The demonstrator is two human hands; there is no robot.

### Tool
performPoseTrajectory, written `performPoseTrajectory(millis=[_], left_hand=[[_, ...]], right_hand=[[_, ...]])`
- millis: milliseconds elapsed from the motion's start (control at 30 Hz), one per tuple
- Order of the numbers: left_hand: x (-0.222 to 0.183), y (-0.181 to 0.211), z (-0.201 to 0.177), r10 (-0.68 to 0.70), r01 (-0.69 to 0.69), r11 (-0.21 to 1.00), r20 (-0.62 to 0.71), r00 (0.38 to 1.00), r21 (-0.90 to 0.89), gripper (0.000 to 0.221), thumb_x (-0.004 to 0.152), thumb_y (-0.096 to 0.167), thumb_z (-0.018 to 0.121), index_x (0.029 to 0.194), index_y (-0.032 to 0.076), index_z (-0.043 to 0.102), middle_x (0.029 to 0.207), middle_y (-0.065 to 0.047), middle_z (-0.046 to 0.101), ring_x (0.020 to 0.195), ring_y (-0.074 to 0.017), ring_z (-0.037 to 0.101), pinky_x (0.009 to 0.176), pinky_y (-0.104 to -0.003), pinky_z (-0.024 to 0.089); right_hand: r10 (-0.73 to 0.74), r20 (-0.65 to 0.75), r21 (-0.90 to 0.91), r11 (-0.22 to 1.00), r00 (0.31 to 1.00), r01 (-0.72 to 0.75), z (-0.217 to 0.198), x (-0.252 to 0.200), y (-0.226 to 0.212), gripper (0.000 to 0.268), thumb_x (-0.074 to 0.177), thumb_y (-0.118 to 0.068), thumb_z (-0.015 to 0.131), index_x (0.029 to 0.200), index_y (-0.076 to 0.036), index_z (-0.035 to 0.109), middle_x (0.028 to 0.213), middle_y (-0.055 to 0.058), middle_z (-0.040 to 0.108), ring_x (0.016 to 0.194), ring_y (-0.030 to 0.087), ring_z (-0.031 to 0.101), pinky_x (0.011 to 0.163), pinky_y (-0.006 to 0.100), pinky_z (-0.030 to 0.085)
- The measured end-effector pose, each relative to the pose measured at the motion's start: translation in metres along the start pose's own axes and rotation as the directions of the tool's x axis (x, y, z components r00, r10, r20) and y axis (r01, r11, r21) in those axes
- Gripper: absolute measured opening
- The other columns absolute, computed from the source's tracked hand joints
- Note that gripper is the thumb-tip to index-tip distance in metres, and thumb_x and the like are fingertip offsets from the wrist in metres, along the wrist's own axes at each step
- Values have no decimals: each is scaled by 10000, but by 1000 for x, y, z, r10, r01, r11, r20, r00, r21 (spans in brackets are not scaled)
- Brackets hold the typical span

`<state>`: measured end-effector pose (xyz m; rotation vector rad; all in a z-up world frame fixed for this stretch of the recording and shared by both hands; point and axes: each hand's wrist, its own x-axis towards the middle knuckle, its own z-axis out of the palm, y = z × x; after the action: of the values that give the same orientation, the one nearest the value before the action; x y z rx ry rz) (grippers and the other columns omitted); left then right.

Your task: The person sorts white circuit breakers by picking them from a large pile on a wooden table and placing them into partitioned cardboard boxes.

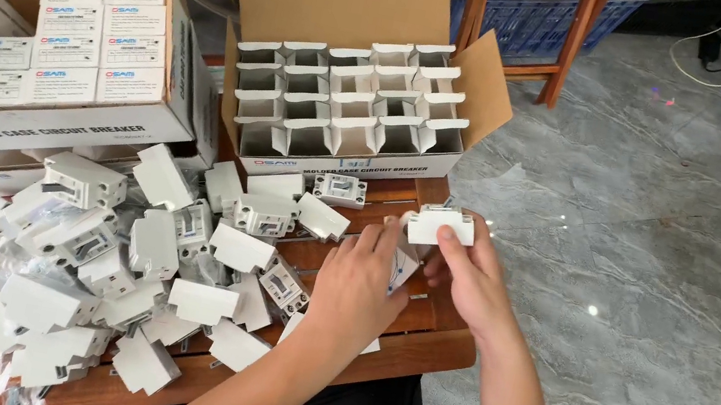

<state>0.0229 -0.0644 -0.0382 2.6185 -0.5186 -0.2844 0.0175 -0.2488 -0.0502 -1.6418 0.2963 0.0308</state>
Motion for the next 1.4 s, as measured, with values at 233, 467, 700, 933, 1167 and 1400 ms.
performPoseTrajectory(millis=[233,467,700,933,1167,1400], left_hand=[[-19,1,-20,25,-44,981,-100,995,-187,907,873,96,879,1686,44,481,1480,-149,635,1314,-421,673,975,-543,648],[-26,-11,8,10,-77,961,-246,969,-267,928,836,115,918,1665,117,500,1429,-44,618,1319,-300,636,875,-534,725],[-33,-21,21,78,-236,921,-445,892,-311,728,834,35,854,1491,62,541,1322,-135,592,1130,-383,626,843,-499,642],[-38,-28,22,13,-140,932,-356,934,-335,626,913,159,876,1418,30,528,1306,-138,567,1171,-363,612,776,-470,642],[-41,-34,30,1,-148,925,-386,923,-351,562,760,-31,785,1248,68,525,1231,-127,550,1098,-369,617,774,-465,604],[-42,-31,34,26,-156,950,-428,903,-270,515,833,148,877,1214,97,534,1174,-109,580,1026,-351,634,721,-462,605]], right_hand=[[-114,12,-381,918,993,110,10,-35,-55,570,1119,-512,576,1457,-52,599,843,247,758,859,371,771,780,504,583],[-91,25,-659,747,996,85,16,-58,-74,605,1059,-528,699,1458,-76,649,1126,280,800,1093,486,786,802,556,642],[-79,126,-818,556,989,149,21,-61,-65,450,1007,-436,753,1366,-182,655,1193,17,771,1163,275,664,909,448,572],[-281,275,-883,305,919,357,30,-70,-63,420,954,-402,865,1249,-196,648,1096,-40,806,992,243,726,650,463,627],[-387,432,-860,95,814,502,34,-75,-48,262,970,-338,832,1186,-212,756,1132,-35,734,1034,242,675,700,444,650],[-371,424,-828,211,826,520,27,-71,-35,245,961,-224,804,1198,-179,760,1173,15,720,992,299,735,735,501,661]])
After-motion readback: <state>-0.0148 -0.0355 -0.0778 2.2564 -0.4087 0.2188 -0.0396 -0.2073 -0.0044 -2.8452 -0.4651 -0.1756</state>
